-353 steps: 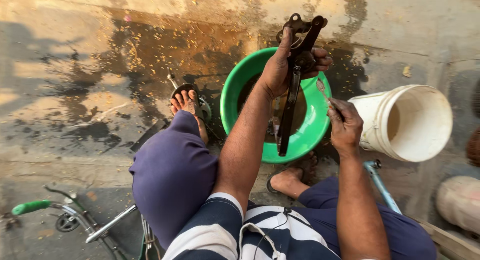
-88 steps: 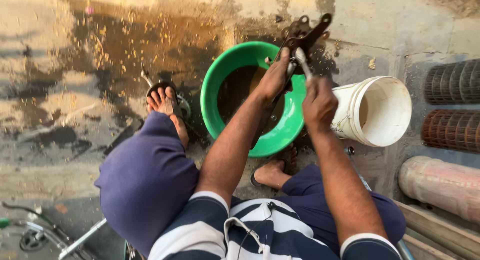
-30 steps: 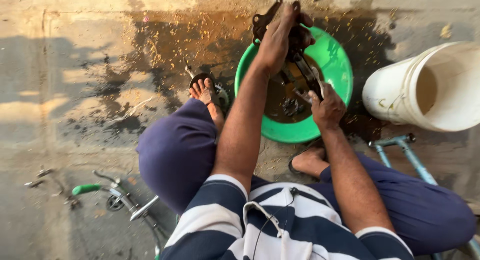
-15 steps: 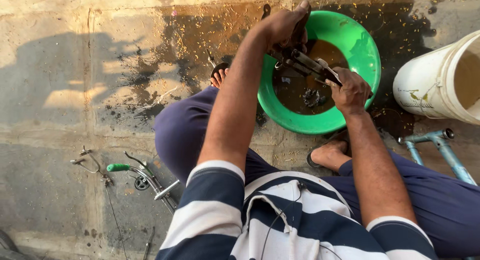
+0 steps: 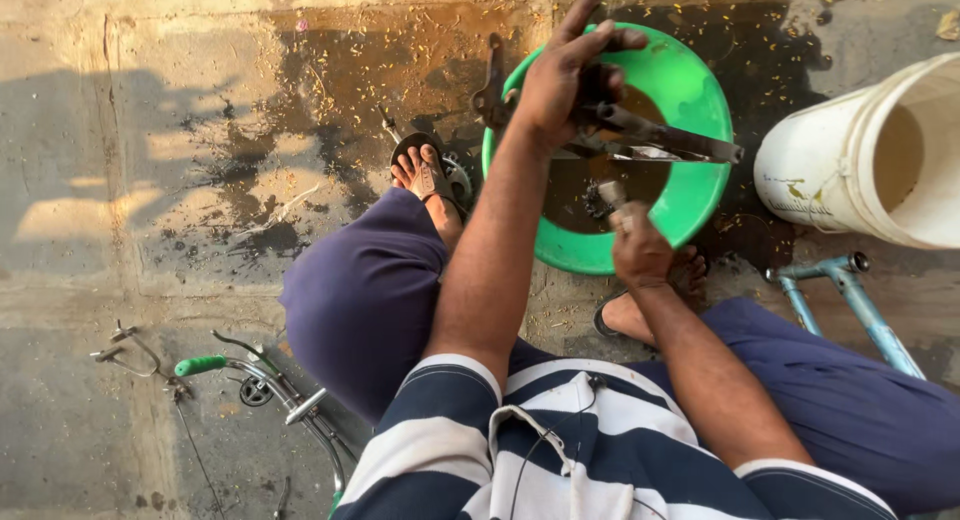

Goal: The person scrubs a metal bicycle part with a toothbrush in a green basin filled with liquid. They repeatedly dip the part and brush it, then rinse it in a white bucket.

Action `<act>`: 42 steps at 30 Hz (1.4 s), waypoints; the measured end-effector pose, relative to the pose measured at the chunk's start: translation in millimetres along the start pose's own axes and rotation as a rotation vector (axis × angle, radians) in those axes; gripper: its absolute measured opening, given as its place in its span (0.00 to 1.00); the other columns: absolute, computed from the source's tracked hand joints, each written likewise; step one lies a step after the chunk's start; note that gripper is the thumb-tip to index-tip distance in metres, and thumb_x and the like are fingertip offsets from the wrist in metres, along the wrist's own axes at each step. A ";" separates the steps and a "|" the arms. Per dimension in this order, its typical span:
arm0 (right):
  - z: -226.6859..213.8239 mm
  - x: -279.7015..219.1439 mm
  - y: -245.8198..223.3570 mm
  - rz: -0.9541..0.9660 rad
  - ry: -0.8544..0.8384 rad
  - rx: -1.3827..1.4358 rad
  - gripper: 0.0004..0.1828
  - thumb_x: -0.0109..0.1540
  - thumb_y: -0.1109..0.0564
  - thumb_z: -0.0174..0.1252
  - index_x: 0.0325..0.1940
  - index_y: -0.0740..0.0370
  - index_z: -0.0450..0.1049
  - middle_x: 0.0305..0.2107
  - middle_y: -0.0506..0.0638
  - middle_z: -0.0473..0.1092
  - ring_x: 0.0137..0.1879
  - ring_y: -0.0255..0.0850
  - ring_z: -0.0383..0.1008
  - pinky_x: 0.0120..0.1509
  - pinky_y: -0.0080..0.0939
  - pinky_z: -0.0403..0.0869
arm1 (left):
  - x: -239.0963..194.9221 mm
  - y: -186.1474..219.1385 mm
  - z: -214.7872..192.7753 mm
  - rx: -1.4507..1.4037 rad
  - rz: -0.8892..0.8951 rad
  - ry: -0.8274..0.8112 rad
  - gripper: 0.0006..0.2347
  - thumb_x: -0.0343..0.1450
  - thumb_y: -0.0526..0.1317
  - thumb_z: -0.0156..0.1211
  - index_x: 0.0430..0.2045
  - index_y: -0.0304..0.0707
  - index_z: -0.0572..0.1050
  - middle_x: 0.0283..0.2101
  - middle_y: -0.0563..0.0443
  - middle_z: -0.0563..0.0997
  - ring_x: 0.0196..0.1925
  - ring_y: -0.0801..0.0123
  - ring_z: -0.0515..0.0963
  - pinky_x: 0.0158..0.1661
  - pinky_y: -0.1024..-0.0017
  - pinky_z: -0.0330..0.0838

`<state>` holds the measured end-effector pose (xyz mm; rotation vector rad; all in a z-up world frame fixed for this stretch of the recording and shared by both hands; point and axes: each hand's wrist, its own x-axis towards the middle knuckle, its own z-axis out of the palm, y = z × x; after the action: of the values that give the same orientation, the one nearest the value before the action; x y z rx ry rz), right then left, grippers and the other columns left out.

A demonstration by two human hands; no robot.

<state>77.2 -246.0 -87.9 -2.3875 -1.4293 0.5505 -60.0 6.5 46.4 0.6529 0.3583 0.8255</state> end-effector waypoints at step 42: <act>-98.5 41.4 -134.2 -0.408 0.393 0.351 0.04 0.70 0.63 0.63 0.46 0.66 0.75 0.38 0.59 0.75 0.41 0.56 0.77 0.48 0.49 0.74 | 3.3 -44.3 6.1 -0.390 0.121 0.049 0.47 0.69 0.81 0.22 0.56 0.35 0.73 0.45 0.48 0.75 0.34 0.69 0.70 0.33 0.74 0.67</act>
<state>38.0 -154.0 51.4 -1.7462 -1.4402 0.1908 -29.8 -15.5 21.6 0.2922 0.1945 0.9956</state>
